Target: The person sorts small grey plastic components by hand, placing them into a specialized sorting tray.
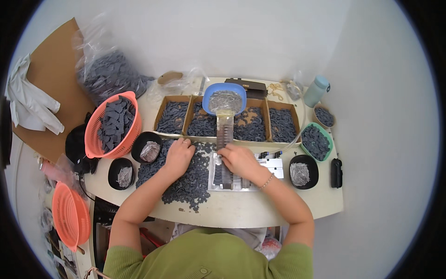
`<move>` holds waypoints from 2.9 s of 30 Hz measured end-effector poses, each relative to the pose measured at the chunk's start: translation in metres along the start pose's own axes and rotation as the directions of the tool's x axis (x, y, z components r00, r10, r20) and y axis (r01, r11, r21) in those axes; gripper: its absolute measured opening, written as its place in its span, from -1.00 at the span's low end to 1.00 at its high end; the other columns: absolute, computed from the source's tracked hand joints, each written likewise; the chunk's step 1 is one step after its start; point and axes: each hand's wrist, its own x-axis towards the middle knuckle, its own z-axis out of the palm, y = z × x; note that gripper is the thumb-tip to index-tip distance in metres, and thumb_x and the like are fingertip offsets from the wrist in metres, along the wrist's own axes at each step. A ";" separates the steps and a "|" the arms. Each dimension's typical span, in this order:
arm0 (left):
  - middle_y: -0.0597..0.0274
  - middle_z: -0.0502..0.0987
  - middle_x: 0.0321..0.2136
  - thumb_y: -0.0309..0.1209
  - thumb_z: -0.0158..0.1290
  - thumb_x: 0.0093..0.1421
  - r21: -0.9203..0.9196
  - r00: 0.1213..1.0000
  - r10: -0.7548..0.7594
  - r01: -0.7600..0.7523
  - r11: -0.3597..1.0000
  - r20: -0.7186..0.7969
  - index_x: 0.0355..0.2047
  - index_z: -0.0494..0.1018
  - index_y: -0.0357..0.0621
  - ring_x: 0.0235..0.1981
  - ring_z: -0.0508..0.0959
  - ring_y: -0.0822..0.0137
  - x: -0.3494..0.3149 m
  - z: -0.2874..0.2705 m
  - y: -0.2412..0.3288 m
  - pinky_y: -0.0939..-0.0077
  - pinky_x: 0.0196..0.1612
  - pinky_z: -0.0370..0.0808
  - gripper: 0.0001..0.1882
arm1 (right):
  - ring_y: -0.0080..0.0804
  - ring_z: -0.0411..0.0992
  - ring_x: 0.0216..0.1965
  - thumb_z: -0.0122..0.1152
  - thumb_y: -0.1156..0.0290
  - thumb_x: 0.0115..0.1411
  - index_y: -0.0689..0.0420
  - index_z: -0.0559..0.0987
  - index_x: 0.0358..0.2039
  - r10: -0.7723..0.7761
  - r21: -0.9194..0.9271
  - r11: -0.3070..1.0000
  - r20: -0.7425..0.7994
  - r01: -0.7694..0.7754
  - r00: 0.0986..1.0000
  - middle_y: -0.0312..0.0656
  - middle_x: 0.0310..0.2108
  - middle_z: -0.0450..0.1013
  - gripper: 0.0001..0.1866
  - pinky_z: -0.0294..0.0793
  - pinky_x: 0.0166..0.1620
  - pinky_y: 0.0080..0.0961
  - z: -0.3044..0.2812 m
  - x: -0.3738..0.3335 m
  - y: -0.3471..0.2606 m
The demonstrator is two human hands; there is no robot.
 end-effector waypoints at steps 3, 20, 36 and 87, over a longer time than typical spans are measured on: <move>0.15 0.48 -0.42 -0.51 0.03 -0.06 -0.009 1.000 0.013 -0.013 1.000 0.023 -0.52 0.53 -0.18 -0.26 0.49 0.21 0.004 0.000 -0.003 0.39 -0.20 0.42 -0.90 | -0.20 0.45 -0.28 0.13 0.50 -0.01 0.14 0.53 -0.29 -0.103 -0.122 0.987 -0.022 0.100 0.994 -0.18 -0.38 0.43 -0.79 0.50 -0.27 -0.32 0.017 -0.014 0.003; 0.17 0.44 -0.44 -0.39 0.18 0.04 -0.553 0.998 -0.037 0.008 0.833 -0.041 -0.45 0.50 -0.18 -0.27 0.50 0.12 0.010 0.011 0.056 0.27 -0.23 0.46 -0.87 | -0.16 0.49 -0.28 0.14 0.62 0.05 0.19 0.58 -0.31 0.176 -0.059 0.969 -0.524 -0.241 0.833 -0.12 -0.30 0.52 -0.83 0.49 -0.20 -0.39 -0.085 -0.084 0.056; 0.08 0.44 -0.41 -0.55 0.18 -0.02 -0.606 0.993 -0.111 0.069 0.792 -0.032 -0.49 0.47 -0.26 -0.31 0.47 0.03 0.009 0.006 0.060 0.26 -0.23 0.44 -0.91 | -0.10 0.48 -0.17 0.26 0.38 0.02 0.05 0.60 -0.31 0.663 -0.358 0.593 -0.291 -0.721 0.690 -0.06 -0.27 0.49 -0.82 0.46 -0.12 -0.19 -0.108 -0.129 0.189; -0.07 0.45 -0.48 -0.60 0.04 0.05 -0.218 0.735 -0.678 0.665 0.715 0.019 -0.43 0.35 -0.29 -0.39 0.47 -0.11 -0.164 -0.078 -0.107 0.13 -0.31 0.40 -0.91 | -0.24 0.45 -0.32 0.19 0.41 0.09 0.16 0.54 -0.33 0.000 -0.122 0.992 -0.115 -0.014 0.993 -0.19 -0.43 0.41 -0.86 0.49 -0.30 -0.34 0.025 -0.006 0.001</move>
